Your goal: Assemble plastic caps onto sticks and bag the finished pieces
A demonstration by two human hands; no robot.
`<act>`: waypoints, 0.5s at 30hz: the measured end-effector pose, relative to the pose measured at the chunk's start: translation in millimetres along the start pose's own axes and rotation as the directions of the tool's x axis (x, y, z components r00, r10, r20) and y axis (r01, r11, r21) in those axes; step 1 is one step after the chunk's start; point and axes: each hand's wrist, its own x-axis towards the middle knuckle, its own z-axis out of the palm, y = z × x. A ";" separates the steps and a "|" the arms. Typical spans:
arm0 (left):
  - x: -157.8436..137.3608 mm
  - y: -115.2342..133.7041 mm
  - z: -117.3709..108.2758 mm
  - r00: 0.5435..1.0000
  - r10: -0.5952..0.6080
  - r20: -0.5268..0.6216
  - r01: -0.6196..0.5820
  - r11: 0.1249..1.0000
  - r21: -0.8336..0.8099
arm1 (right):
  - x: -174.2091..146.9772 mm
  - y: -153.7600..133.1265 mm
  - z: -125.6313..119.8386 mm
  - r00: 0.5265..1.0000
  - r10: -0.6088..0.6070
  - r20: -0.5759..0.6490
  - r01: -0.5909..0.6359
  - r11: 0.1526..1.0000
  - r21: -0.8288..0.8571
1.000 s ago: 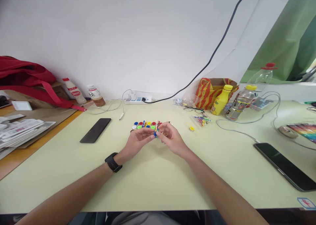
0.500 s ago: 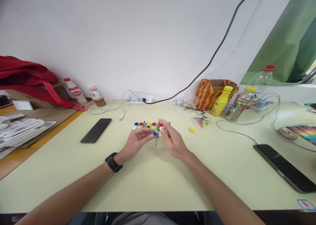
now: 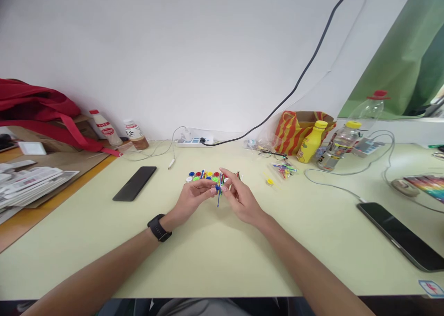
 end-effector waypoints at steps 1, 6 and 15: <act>-0.1 0.0 0.0 1.000 -0.007 -0.004 0.007 1.000 -0.003 | -0.4 0.1 -0.4 1.000 -0.012 -0.009 0.012 1.000 -0.011; -0.8 -0.9 0.3 1.000 -0.016 -0.016 0.016 1.000 -0.015 | 2.0 2.9 -4.7 0.997 0.073 -0.032 -0.074 0.997 -0.001; -0.3 -4.4 0.3 1.000 0.015 0.014 -0.015 1.000 0.005 | 9.6 1.7 -2.6 0.993 0.119 -0.013 -0.113 0.968 0.225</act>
